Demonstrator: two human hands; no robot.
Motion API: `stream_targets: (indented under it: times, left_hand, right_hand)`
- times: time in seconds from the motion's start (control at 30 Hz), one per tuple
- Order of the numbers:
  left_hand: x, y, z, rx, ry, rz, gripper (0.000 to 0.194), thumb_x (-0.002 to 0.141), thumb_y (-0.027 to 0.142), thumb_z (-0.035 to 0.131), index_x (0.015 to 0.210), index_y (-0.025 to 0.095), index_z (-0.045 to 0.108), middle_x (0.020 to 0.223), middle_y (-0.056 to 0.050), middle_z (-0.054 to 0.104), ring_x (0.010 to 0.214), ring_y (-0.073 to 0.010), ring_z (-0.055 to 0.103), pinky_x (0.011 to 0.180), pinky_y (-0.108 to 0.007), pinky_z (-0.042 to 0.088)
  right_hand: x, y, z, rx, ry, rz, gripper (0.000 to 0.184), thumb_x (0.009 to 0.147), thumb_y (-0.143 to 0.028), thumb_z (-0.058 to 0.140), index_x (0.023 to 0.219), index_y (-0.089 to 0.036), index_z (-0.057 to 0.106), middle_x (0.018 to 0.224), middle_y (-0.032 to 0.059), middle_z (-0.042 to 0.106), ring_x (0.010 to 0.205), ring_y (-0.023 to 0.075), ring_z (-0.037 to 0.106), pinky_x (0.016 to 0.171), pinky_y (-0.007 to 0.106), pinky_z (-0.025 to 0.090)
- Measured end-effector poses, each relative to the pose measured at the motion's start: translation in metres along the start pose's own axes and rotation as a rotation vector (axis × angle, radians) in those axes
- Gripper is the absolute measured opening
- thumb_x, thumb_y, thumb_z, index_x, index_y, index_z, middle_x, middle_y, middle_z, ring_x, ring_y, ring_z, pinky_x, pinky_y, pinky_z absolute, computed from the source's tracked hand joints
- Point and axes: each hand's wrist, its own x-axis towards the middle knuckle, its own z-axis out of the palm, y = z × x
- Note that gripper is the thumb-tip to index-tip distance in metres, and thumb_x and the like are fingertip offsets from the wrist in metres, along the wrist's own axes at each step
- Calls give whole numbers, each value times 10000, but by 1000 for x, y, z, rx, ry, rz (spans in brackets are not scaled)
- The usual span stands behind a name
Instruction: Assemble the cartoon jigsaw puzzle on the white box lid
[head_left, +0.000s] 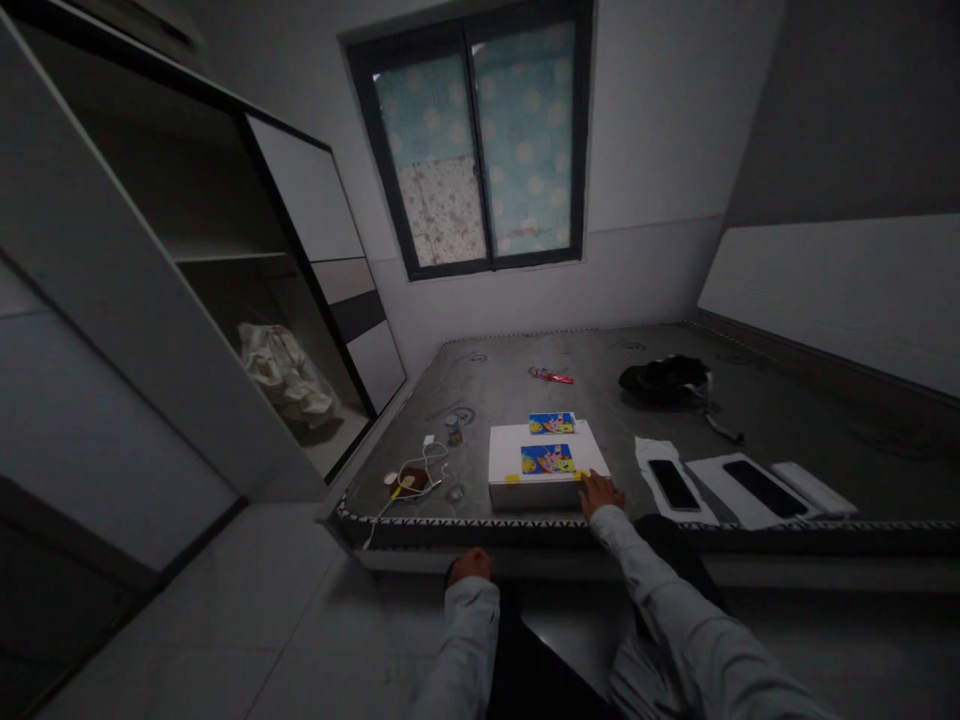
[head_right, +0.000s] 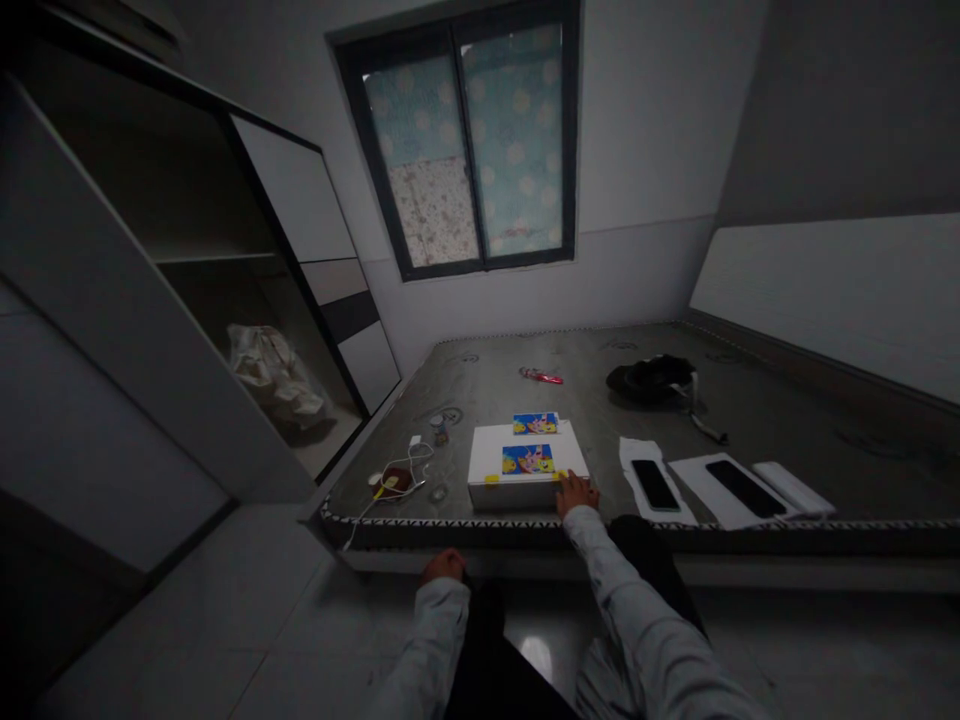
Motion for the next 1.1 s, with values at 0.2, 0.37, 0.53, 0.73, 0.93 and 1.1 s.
stream_targets:
  times: [0.2, 0.37, 0.53, 0.73, 0.93, 1.1]
  left_hand:
    - [3, -9, -2, -24, -44, -17, 294, 922, 182, 522, 912, 258, 806, 1004, -52, 815, 948, -189, 740, 706, -229, 450]
    - [4, -11, -1, -9, -34, -1, 283, 935, 183, 524, 933, 250, 799, 1004, -50, 813, 945, -177, 737, 695, -217, 441]
    - [3, -13, -1, -19, -41, -20, 305, 945, 192, 502, 945, 253, 801, 1024, -57, 811, 947, -183, 740, 693, -227, 441]
    - [2, -12, -6, -18, -62, -11, 317, 939, 173, 496, 955, 246, 804, 1047, -58, 811, 977, -178, 740, 722, -225, 456]
    - [-3, -7, -10, -11, -34, -22, 309, 919, 166, 506, 900, 262, 800, 991, -31, 817, 950, -171, 746, 715, -215, 468]
    - [-3, -7, -6, -17, -7, -14, 309, 923, 169, 506, 885, 265, 798, 984, -18, 818, 920, -160, 746, 697, -207, 464]
  right_hand:
    - [10, -21, -1, 13, -63, -72, 571, 1014, -352, 376, 1578, -271, 404, 1703, 79, 285, 1518, 263, 288, 1168, 551, 302]
    - [22, -40, 2, 29, -144, -95, 568, 1033, -378, 333, 1588, -263, 384, 1679, 99, 338, 1537, 267, 273, 1201, 595, 256]
    - [27, -50, 5, 36, -174, -94, 576, 1041, -392, 307, 1594, -246, 373, 1679, 117, 332, 1541, 281, 274, 1202, 619, 250]
    - [23, -50, 2, 37, -154, -118, 572, 1035, -341, 289, 1586, -225, 387, 1670, 117, 352, 1542, 260, 278, 1213, 588, 249]
    - [25, -53, -3, 38, -128, -110, 566, 1014, -312, 336, 1564, -218, 427, 1647, 135, 390, 1529, 269, 304, 1202, 580, 244]
    - [26, -55, -5, 48, -111, -103, 546, 999, -309, 377, 1527, -214, 485, 1612, 159, 438, 1492, 297, 358, 1171, 588, 262]
